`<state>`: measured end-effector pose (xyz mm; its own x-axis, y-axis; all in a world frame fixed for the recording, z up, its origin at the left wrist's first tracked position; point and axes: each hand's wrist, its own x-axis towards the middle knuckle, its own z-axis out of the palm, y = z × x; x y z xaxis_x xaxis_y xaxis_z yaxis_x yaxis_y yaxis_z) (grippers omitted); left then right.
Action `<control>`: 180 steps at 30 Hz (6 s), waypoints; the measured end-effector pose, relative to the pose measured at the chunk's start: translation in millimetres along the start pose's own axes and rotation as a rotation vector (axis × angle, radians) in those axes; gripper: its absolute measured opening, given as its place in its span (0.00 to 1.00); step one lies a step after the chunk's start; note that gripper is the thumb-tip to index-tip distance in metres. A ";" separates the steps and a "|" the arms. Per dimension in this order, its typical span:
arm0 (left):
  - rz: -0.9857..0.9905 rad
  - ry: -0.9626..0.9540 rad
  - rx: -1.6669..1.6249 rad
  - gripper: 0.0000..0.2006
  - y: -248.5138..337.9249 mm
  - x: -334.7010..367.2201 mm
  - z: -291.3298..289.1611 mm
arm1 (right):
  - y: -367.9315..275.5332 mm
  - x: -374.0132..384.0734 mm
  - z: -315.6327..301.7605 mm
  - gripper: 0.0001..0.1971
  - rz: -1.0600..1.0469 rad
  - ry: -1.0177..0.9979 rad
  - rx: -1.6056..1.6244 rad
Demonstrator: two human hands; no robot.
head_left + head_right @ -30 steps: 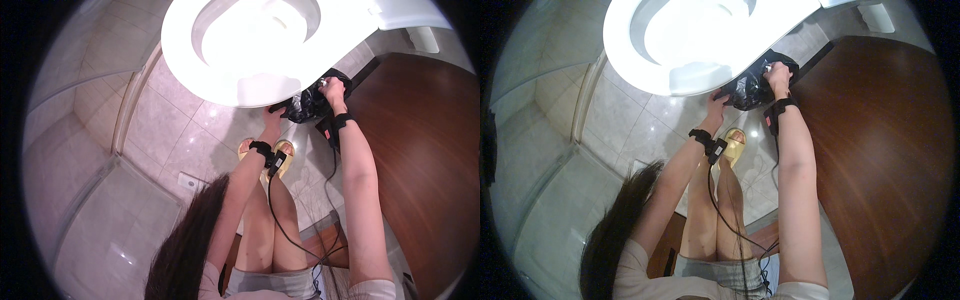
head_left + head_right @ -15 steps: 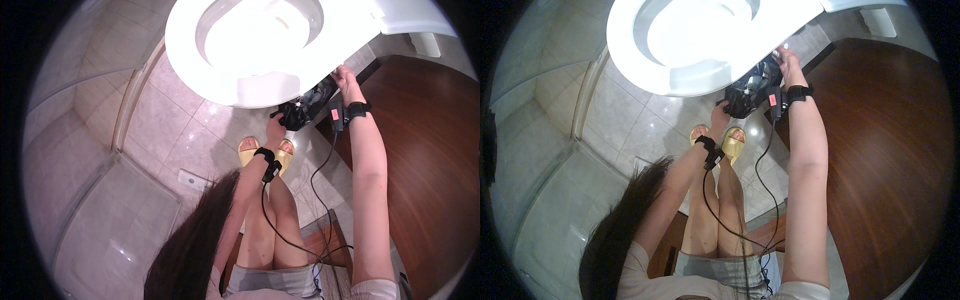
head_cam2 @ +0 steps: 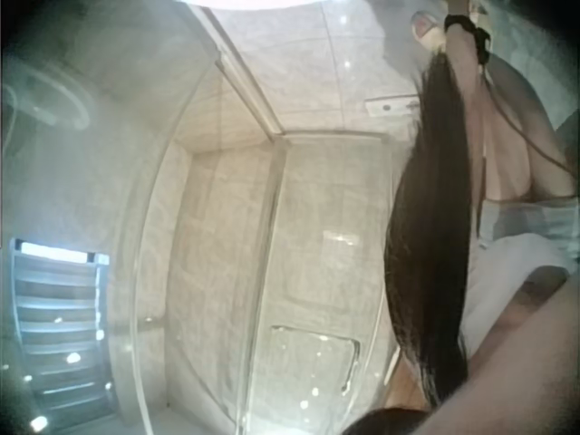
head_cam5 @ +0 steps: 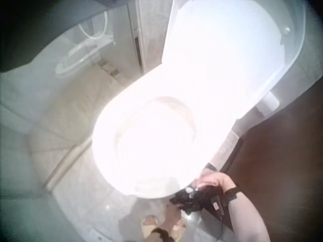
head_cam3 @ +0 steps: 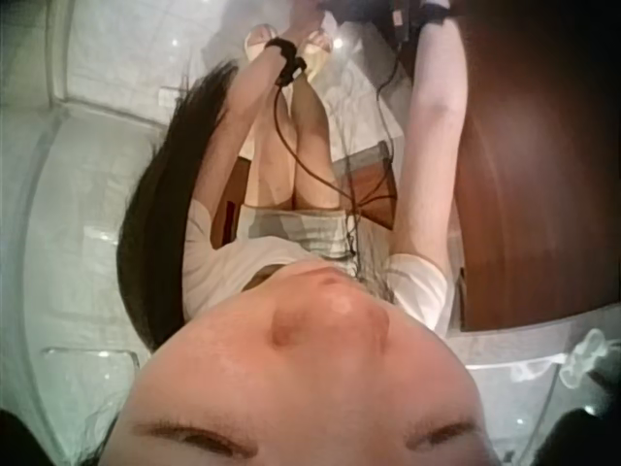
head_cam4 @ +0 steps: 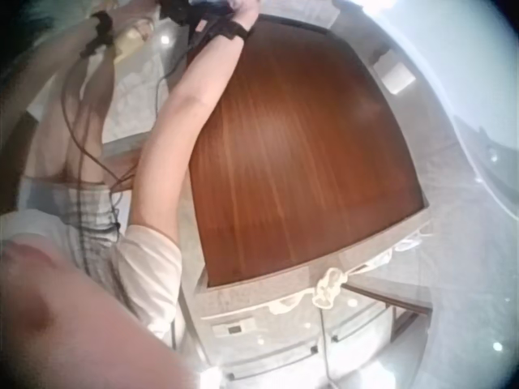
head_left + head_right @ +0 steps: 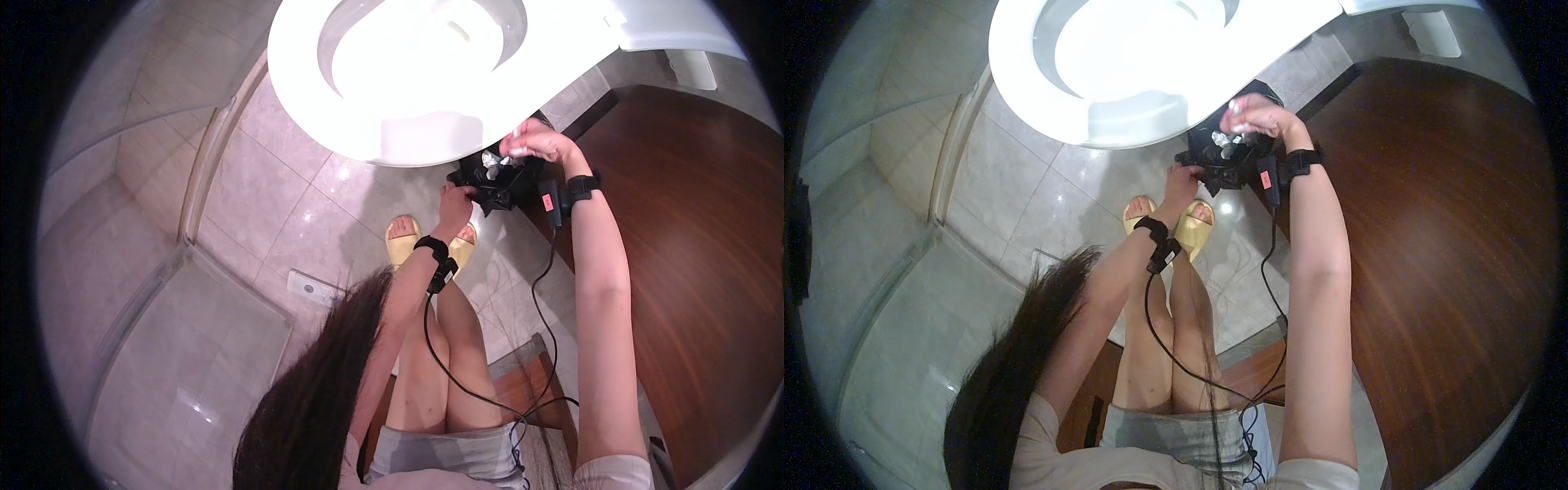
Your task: The person mops the tiled bathroom floor using a flat mop, then switches to a white cloth to wipe specific spots on the floor. They proceed to wash the cloth in the sink, wring it out, and apply liquid soap to it before continuing to wipe the floor.
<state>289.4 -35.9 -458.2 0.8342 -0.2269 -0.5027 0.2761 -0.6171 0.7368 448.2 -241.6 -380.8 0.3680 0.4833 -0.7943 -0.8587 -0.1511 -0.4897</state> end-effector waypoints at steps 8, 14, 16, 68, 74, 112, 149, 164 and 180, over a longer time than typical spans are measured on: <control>-0.049 0.023 -0.033 0.13 10.4 -2.9 -6.8 | 46.4 28.0 -2.8 0.20 0.426 0.261 -1.072; 0.029 0.012 0.097 0.14 11.4 -2.7 -8.5 | 46.6 26.0 3.9 0.07 -0.087 0.660 -1.891; 0.026 0.020 0.053 0.15 7.7 -4.8 -5.9 | 29.1 20.1 0.8 0.06 -0.001 0.793 -1.790; -0.101 -0.184 -0.398 0.12 34.9 -3.8 -18.3 | 11.6 -21.3 -14.3 0.14 -0.222 1.694 -0.149; -0.047 -0.064 -0.536 0.22 82.9 14.7 -46.0 | -42.5 -46.1 13.9 0.24 -0.589 1.187 0.413; 2.758 1.280 -1.131 0.29 580.1 -698.6 -509.7 | -65.0 -683.4 366.5 0.22 -0.977 0.416 0.323; 0.870 -0.349 -0.254 0.11 759.3 -360.8 -134.7 | 29.3 -834.0 252.2 0.17 -1.055 1.086 0.557; 0.347 -0.862 -0.419 0.22 805.2 -412.2 -13.4 | 6.3 -879.3 180.7 0.08 -0.984 1.364 0.334; 0.070 -0.823 -0.427 0.15 782.8 -329.7 103.5 | 37.1 -888.9 -14.6 0.17 -1.013 1.105 0.518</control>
<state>181.1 -522.1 237.5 0.2993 -0.8169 -0.4930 0.5271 -0.2892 0.7991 94.4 -689.3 301.8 0.7083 -0.6768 -0.2008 -0.0449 0.2406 -0.9696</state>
